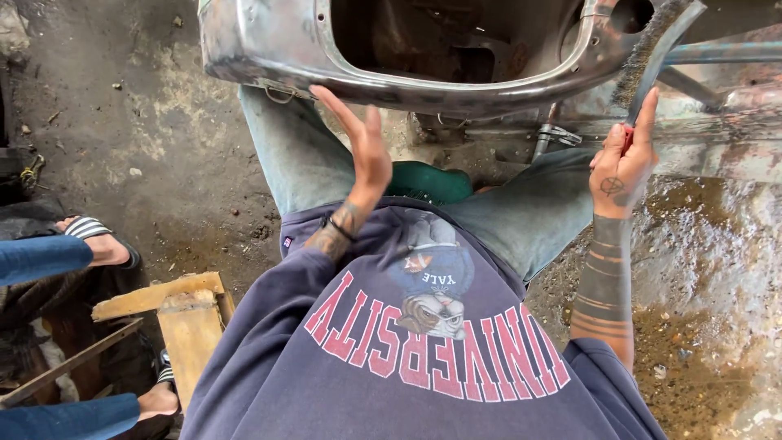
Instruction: The person files the edge of a metal motorcycle frame component to smooth it.
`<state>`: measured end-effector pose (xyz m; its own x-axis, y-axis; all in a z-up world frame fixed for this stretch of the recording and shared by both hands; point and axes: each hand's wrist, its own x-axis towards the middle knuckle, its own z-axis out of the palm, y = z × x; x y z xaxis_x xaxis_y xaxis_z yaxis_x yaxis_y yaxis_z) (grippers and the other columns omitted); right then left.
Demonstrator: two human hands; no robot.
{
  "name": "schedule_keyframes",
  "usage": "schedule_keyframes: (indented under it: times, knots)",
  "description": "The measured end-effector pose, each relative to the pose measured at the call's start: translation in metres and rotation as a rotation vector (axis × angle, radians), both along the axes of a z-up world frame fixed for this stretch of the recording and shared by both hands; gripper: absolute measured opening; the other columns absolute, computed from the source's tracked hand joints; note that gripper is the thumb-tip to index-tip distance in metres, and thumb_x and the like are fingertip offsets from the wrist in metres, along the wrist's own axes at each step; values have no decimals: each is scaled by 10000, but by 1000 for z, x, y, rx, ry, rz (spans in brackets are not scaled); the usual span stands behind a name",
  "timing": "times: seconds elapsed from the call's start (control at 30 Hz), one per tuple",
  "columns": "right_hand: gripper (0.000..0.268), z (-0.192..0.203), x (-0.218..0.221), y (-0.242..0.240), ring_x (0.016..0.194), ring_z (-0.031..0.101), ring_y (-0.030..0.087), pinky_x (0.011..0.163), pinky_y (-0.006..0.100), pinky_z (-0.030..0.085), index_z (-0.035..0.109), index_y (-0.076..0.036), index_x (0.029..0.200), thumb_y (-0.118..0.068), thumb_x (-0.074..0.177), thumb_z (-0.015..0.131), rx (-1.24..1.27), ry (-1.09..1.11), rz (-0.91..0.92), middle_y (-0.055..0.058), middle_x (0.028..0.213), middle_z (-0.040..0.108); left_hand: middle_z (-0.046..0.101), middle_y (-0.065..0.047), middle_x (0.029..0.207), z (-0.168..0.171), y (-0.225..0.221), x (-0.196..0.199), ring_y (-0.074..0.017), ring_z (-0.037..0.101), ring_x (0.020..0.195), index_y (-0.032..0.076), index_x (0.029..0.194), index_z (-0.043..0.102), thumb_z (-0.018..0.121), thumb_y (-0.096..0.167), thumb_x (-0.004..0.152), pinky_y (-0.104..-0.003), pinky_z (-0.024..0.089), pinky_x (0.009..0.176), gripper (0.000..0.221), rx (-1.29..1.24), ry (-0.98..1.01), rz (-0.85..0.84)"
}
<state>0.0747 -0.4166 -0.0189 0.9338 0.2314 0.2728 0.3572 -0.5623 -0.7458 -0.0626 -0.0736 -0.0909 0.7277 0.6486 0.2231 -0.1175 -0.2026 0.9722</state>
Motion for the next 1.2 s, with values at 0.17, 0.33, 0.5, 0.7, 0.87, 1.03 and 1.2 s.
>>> schedule_keyframes:
  times: [0.17, 0.33, 0.5, 0.7, 0.87, 1.03, 1.2]
  knots:
    - [560, -5, 1, 4, 597, 548, 86, 563, 266, 478, 253, -154, 1721, -67, 1223, 492, 69, -30, 22, 16, 793, 569, -272, -295, 1656, -15, -29, 0, -406, -229, 1560, -10, 1603, -210, 639, 685, 937, -593, -42, 1253, 1283, 237, 367, -243]
    - [547, 3, 3, 2, 585, 514, 94, 552, 266, 466, 279, -155, 1728, -70, 1233, 496, 64, -9, 12, 25, 765, 538, 178, -310, 1683, -3, -26, -32, -445, 187, 1580, -9, 1631, 150, 646, 628, 929, -632, 184, 1243, 1070, 477, 478, -602]
    - [575, 1, 1, 4, 590, 530, 75, 543, 261, 470, 263, -146, 1729, -33, 1203, 466, 74, 19, 19, 21, 819, 569, 453, -153, 1593, 54, 46, -34, -326, 435, 1500, 75, 1592, 403, 682, 478, 995, -588, 223, 1301, 772, 522, 440, -303]
    - [533, -8, -8, 14, 581, 517, 67, 503, 265, 456, 258, -161, 1720, -56, 1248, 483, 150, 12, 10, 26, 833, 556, 162, -257, 1671, 19, 63, -28, -445, 106, 1556, 75, 1634, 293, 796, 432, 948, -635, 104, 1250, 922, 817, 254, -56]
    - [566, 20, -38, 52, 561, 457, 54, 507, 281, 462, 198, -156, 1702, -66, 1197, 435, 145, 84, -59, -1, 813, 495, 92, -255, 1694, 28, 69, -10, -457, 4, 1587, 77, 1624, 266, 834, 412, 895, -700, -25, 1249, 984, 911, 220, -44]
    - [597, 28, -1, 20, 566, 536, 188, 520, 355, 476, 267, -175, 1760, -90, 1203, 463, -331, -12, -23, 111, 773, 566, 530, -135, 1412, 66, 96, 12, -333, 357, 1505, 73, 1351, 580, 834, 406, 949, -647, 50, 1263, 581, 998, 235, -183]
    - [562, 61, -20, 37, 786, 659, 213, 697, 370, 542, 240, -182, 1696, -118, 1196, 486, -338, -227, -26, 140, 1071, 691, 645, -115, 1048, 92, 117, 30, -326, 585, 1158, 68, 1055, 655, 834, 417, 901, -509, 292, 1179, 421, 1034, 117, -321]
